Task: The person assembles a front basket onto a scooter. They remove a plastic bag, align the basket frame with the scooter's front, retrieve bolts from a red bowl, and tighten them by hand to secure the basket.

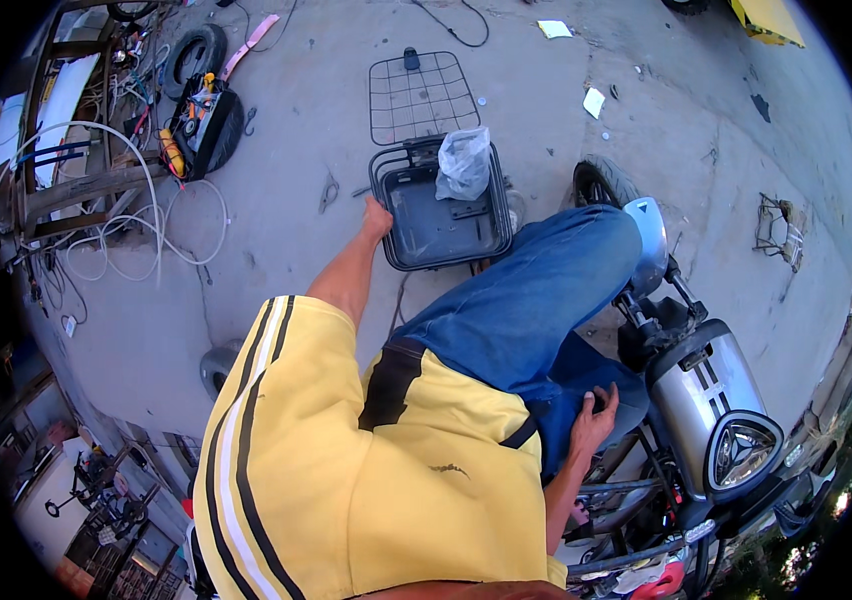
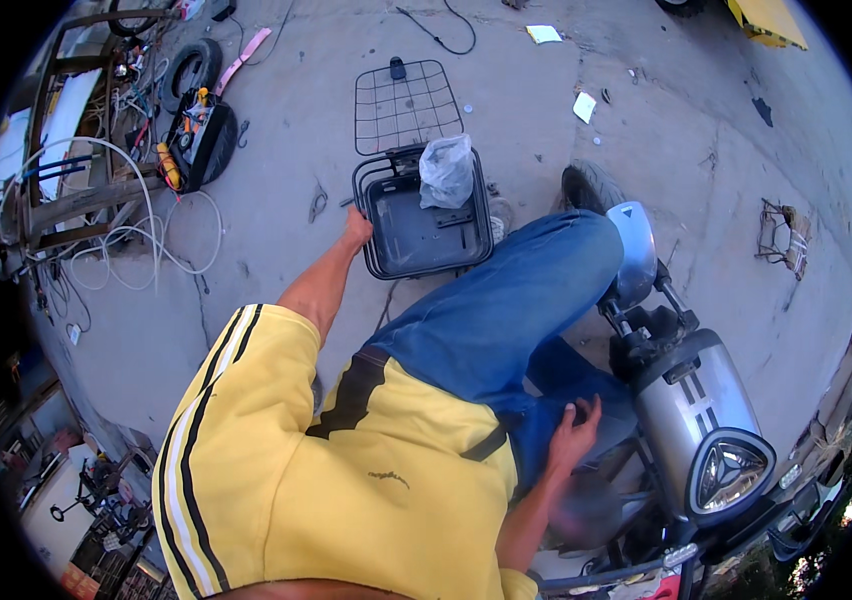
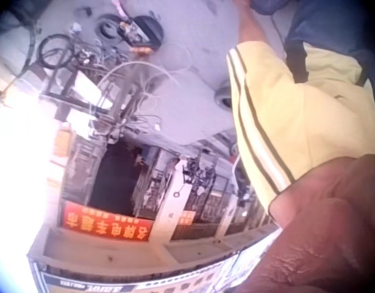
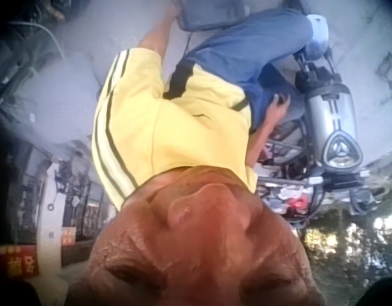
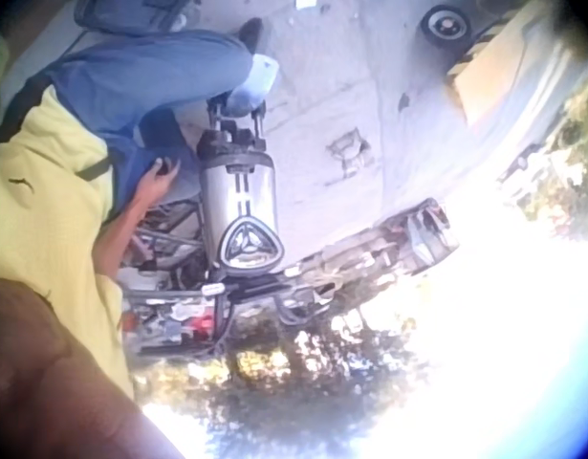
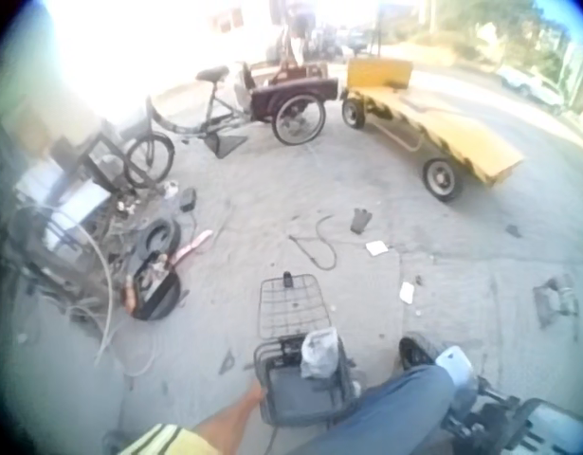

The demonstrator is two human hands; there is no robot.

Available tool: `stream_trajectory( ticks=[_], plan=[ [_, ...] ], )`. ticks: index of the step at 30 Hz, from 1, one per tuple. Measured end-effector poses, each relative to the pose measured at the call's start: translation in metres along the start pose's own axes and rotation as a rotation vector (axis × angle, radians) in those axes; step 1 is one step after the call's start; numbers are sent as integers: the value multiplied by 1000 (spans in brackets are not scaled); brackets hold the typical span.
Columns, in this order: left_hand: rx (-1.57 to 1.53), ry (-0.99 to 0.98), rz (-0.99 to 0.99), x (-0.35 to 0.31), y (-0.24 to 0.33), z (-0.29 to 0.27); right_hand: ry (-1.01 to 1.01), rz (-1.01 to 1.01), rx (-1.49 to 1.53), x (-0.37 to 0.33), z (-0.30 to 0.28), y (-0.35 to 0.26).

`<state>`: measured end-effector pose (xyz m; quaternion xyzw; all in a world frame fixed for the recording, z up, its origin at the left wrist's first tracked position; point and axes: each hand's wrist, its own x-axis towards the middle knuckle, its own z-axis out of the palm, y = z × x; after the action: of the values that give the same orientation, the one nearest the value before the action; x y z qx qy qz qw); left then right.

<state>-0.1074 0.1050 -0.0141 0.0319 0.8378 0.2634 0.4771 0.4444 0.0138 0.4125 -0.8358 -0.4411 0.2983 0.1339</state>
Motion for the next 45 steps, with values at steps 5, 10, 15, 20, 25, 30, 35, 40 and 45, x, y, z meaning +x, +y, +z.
stream_trajectory(
  ticks=[5,10,15,20,25,30,35,40,45],
  plan=[
    [959,413,491,-94,96,7,57,-17,-29,-12,7,7],
    [658,-250,972,-140,171,36,60,2,5,-11,6,8],
    [771,-376,925,-121,159,91,72,-24,21,-7,1,16],
    [942,-287,953,-151,178,91,147,-5,101,-14,2,13],
    [764,-131,1222,-204,221,64,181,-25,198,-15,6,17],
    [657,-53,1412,-282,294,40,200,-14,528,-23,1,17],
    [434,-100,1688,-414,356,19,191,-197,692,-7,-15,-54],
    [335,-188,2293,-557,355,15,-190,-400,1383,1,-58,-158],
    [396,-589,2390,-611,275,48,-138,-238,1551,3,-65,-179]
  ],
)
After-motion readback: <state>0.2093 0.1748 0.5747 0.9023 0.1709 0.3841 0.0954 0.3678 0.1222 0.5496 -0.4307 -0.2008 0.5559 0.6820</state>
